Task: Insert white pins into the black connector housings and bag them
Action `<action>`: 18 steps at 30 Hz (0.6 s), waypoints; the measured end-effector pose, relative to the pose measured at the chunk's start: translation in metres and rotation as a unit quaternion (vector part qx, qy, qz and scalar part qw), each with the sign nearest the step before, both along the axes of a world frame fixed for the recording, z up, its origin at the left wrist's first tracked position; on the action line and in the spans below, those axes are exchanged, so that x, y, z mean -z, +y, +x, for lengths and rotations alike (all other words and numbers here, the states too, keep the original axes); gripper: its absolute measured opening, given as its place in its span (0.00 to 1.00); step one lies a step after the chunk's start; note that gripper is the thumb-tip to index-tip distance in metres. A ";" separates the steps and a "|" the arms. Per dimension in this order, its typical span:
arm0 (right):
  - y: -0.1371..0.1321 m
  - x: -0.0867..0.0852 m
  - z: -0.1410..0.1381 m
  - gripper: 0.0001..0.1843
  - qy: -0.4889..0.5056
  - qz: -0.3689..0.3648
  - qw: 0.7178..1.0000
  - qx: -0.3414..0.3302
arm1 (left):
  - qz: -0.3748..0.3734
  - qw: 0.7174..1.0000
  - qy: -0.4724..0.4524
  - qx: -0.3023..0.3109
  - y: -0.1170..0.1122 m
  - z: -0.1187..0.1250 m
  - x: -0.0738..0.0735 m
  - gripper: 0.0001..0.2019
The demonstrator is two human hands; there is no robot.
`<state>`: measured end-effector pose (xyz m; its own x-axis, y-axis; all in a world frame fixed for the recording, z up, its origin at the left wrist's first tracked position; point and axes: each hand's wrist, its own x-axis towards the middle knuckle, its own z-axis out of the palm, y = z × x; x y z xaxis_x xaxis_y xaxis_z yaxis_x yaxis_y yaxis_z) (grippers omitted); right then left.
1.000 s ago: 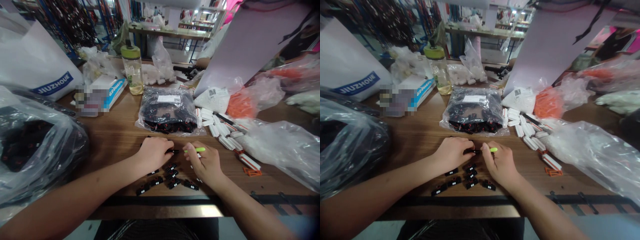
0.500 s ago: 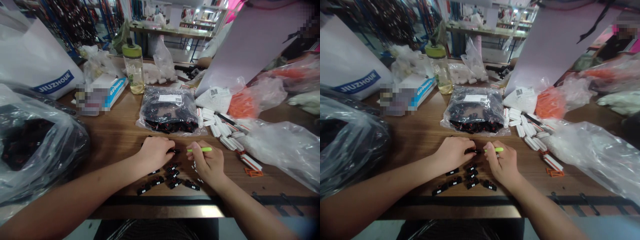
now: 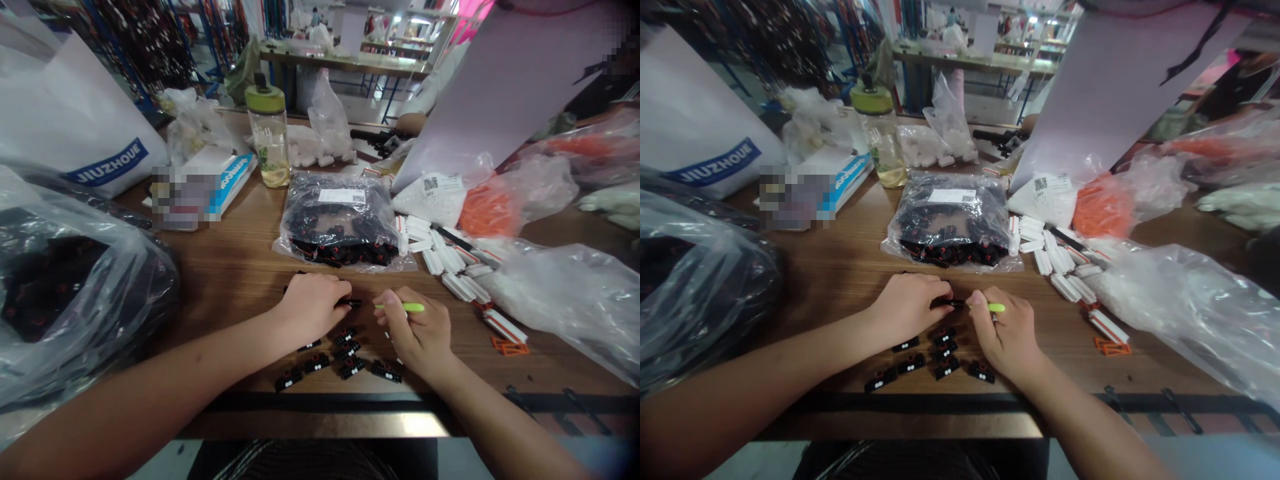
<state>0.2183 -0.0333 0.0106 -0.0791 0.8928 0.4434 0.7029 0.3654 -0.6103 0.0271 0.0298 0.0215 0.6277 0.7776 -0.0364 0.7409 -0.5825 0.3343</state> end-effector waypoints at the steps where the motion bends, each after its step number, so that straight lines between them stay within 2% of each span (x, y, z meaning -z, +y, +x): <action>1: 0.000 0.000 0.000 0.13 -0.002 0.002 1.000 0.001 | -0.003 1.000 0.002 0.001 0.000 0.000 -0.001 0.06; 9: 0.001 -0.003 -0.002 0.17 -0.029 -0.020 0.999 0.015 | -0.001 1.000 0.011 0.005 0.000 0.001 -0.003 0.07; 14: 0.001 -0.011 -0.007 0.18 -0.054 -0.020 0.998 -0.002 | -0.004 1.000 0.011 0.005 0.000 0.001 -0.002 0.06; 18: 0.002 -0.010 -0.007 0.19 -0.076 -0.008 0.997 -0.018 | 0.000 1.000 0.012 0.005 -0.001 0.001 -0.001 0.07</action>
